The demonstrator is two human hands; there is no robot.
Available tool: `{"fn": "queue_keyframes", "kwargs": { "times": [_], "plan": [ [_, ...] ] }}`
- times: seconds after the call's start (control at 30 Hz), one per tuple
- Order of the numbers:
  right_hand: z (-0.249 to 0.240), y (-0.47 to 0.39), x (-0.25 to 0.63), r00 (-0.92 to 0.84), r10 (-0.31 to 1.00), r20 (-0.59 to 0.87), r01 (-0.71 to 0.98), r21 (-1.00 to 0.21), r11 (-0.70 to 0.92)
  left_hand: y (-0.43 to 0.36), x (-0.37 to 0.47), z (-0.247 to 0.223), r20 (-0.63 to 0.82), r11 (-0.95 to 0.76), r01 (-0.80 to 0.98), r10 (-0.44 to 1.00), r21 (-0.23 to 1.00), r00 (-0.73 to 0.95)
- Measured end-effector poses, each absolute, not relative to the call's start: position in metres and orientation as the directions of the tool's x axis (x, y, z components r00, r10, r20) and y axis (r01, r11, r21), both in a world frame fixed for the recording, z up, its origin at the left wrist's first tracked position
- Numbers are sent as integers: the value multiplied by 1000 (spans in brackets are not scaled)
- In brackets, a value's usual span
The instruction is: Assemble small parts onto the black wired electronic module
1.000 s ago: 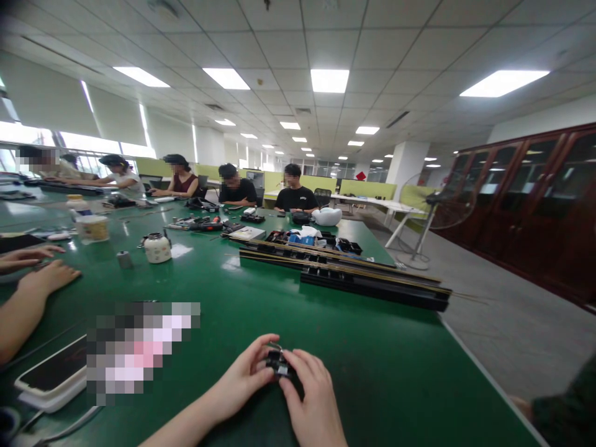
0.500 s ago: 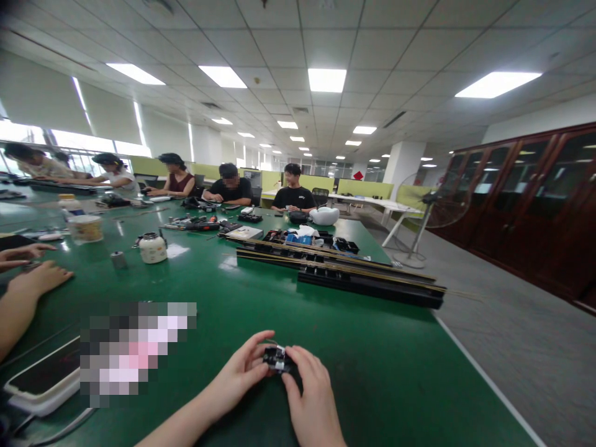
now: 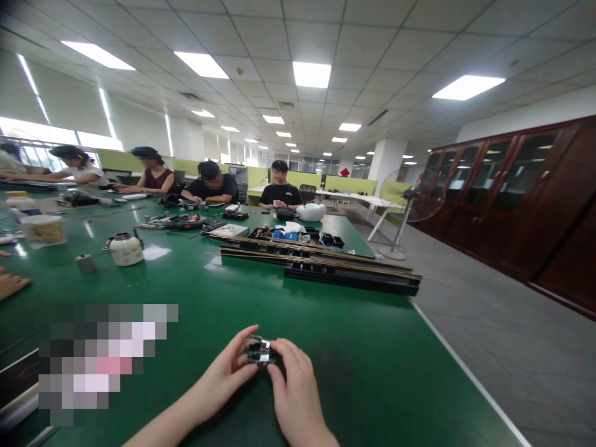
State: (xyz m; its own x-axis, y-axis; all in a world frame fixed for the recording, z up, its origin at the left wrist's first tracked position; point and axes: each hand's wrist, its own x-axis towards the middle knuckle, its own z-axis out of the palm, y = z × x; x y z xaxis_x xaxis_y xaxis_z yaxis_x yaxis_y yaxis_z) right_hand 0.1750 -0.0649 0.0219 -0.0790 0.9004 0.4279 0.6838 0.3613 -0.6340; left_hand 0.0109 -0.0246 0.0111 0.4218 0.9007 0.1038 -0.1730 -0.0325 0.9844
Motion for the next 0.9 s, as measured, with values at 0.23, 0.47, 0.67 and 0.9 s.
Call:
{"fn": "queue_keyframes", "kwargs": {
  "times": [0.23,0.47,0.67,0.9],
  "plan": [
    [22,-67,175,-91,903,421,682,-633,365,-26,10,9,117,-95,-74,909,993,401],
    [20,-65,176,-83,902,423,683,-635,360,-25,10,9,95,-85,-43,903,995,418],
    [24,-67,174,-91,897,433,687,-625,371,-26,9,11,109,-138,44,909,990,402],
    [28,-68,171,-93,892,442,720,-588,367,-29,7,16,115,-151,42,879,988,463]
  ]
}}
